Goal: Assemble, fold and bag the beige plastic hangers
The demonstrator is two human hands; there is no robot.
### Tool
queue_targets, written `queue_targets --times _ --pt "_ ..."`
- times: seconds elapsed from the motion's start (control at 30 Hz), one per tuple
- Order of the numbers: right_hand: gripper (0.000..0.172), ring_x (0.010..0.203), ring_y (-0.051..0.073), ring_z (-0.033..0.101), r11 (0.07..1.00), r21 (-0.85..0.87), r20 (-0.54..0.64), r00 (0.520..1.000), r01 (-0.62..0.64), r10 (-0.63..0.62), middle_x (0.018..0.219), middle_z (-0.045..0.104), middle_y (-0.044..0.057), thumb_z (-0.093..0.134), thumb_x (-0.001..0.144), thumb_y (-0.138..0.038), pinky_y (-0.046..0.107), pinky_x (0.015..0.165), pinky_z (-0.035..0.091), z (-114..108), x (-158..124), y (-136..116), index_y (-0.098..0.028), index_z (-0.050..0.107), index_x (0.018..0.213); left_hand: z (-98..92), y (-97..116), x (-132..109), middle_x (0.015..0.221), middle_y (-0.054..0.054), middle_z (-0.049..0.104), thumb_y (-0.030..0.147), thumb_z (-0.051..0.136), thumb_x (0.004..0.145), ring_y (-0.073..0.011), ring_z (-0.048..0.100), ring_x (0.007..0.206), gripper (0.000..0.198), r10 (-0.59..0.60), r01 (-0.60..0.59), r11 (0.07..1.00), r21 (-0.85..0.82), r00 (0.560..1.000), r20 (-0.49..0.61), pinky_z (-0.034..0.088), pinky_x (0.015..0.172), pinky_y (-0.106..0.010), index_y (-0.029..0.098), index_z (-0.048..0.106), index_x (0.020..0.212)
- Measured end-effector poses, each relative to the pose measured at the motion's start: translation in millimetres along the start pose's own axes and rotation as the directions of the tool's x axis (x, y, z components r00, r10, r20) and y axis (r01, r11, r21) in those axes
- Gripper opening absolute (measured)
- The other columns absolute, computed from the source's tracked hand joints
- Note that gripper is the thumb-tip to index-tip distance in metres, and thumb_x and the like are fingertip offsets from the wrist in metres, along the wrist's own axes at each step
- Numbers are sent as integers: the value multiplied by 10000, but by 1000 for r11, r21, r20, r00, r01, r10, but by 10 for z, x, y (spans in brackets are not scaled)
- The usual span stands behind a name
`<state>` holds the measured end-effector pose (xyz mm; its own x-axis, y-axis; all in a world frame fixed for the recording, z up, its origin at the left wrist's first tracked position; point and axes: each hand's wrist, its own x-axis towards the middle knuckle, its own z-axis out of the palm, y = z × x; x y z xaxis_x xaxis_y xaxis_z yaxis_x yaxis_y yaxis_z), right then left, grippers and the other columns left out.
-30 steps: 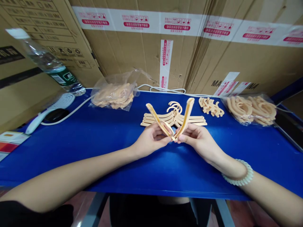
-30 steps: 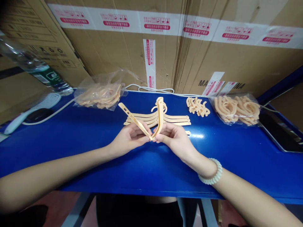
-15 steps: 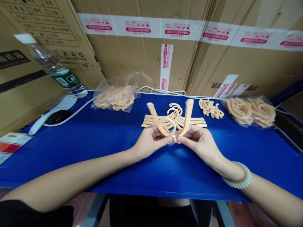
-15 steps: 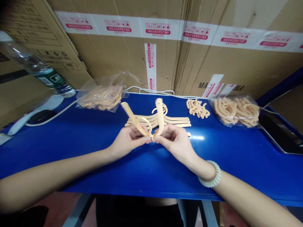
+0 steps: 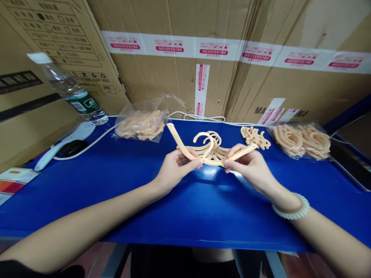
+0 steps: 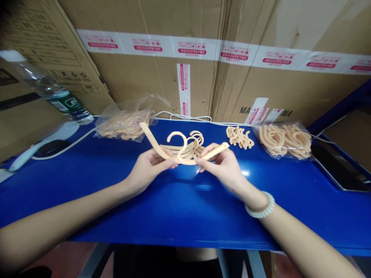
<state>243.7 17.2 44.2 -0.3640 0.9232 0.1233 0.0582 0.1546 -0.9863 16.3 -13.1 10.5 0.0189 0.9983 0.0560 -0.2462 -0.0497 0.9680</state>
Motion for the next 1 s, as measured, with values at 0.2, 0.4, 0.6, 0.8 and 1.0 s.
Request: queue_targets --times 0.2,0.4,0.6,0.8,1.0 --pt "168 712 183 676 779 -516 183 934 356 -306 813 748 44 793 812 -358 289 641 512 -467 145 -142 -201 741 844 -144 197 136 794 -35 753 233 913 636 -130 717 742 326 -33 30 993 -114 999 -20 583 758 -235 129 674 832" --pt "178 723 186 612 459 -745 411 875 484 -255 783 684 50 692 883 -349 312 702 452 -695 208 -190 -193 673 798 -427 362 344 830 -23 737 256 905 636 -125 685 716 334 -12 11 1000 23 1000 14 563 727 -247 146 700 876" --pt "112 617 145 579 512 -778 472 876 364 94 730 664 16 711 808 -271 255 585 397 -746 174 -247 -191 663 748 -645 473 415 771 -22 709 334 810 784 -144 642 696 204 84 -375 685 624 892 443 464 632 -239 163 713 838" --pt "70 613 149 622 465 -849 419 853 249 310 693 693 5 752 747 -188 242 569 388 -663 140 -232 -192 688 718 -597 401 337 895 -64 677 252 605 953 -189 599 871 180 98 -775 174 608 628 772 455 755 -279 166 671 810" --pt "159 653 171 669 427 -865 379 902 264 209 733 737 10 678 737 -68 249 594 442 -755 201 -70 -214 721 692 -558 284 313 899 -50 666 251 537 989 -179 597 827 225 150 -787 -52 614 602 784 450 740 -276 186 650 806"
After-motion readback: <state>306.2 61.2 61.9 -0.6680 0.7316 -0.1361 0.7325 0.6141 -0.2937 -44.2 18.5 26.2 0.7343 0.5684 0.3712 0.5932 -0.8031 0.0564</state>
